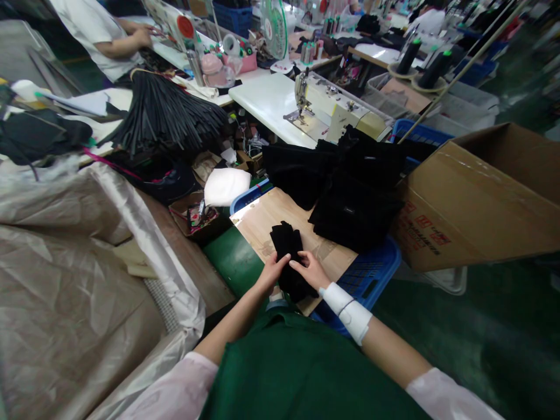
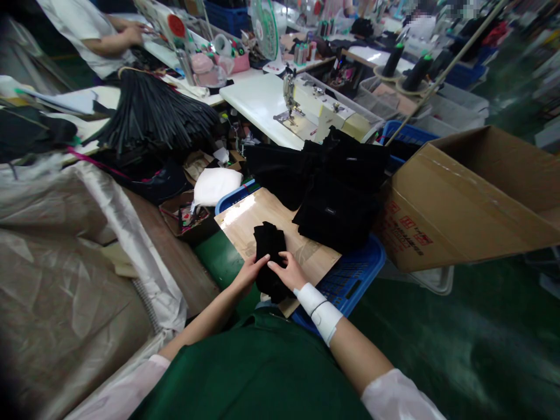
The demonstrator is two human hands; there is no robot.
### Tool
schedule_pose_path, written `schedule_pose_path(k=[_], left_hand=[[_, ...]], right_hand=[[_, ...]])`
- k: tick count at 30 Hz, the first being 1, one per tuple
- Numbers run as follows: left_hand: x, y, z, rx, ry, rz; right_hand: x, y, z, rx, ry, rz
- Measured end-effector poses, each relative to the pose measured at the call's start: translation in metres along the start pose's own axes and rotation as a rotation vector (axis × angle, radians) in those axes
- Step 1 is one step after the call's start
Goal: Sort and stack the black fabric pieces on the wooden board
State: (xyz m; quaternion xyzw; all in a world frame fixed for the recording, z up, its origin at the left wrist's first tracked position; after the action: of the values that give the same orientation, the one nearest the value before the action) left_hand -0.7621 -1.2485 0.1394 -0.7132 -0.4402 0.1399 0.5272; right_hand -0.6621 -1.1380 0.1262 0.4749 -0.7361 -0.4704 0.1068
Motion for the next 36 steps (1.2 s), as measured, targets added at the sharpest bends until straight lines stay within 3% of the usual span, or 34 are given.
schedule_pose_path(k=[4, 10, 16, 20, 24, 28, 33, 36], left_hand=[[-0.002, -0.001, -0.001, -0.008, 0.021, -0.011], [-0.004, -0.006, -0.002, 0.013, 0.015, 0.054], [-0.007, -0.006, -0.004, -0.034, 0.002, -0.025], [-0.008, -0.007, -0.005, -0.056, -0.007, -0.027], [-0.009, -0.009, -0.003, 0.018, 0.0, 0.146], [-0.004, -0.011, -0.001, 0.107, 0.032, 0.297], [-0.002, -0.01, -0.001, 0.115, 0.03, 0.305], [-0.005, -0.008, -0.002, 0.089, 0.019, 0.25]], right_hand=[[0.001, 0.005, -0.003, -0.02, 0.032, -0.04], [0.0, 0.025, -0.01, -0.115, -0.078, -0.275], [-0.006, 0.017, -0.001, -0.052, -0.102, -0.185], [-0.008, 0.011, -0.003, -0.219, -0.109, 0.009], [-0.006, 0.015, -0.01, -0.344, -0.103, -0.036], [-0.004, 0.022, -0.012, -0.245, -0.15, -0.11], [-0.003, 0.021, -0.007, -0.095, -0.18, -0.13], [-0.004, 0.012, -0.002, -0.114, -0.242, -0.017]])
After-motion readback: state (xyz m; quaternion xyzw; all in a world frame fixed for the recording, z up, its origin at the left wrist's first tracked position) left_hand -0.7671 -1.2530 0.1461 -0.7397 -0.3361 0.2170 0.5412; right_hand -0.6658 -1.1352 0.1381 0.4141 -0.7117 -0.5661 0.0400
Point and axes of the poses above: each hand's wrist, its own z-axis towards the middle knuckle, its own x-axis out of the palm, y = z × x, the point moved 2 cm from there along z, towards the middle knuckle, and after that the axes turned 10 degrees about x, right-handed, at the moved point
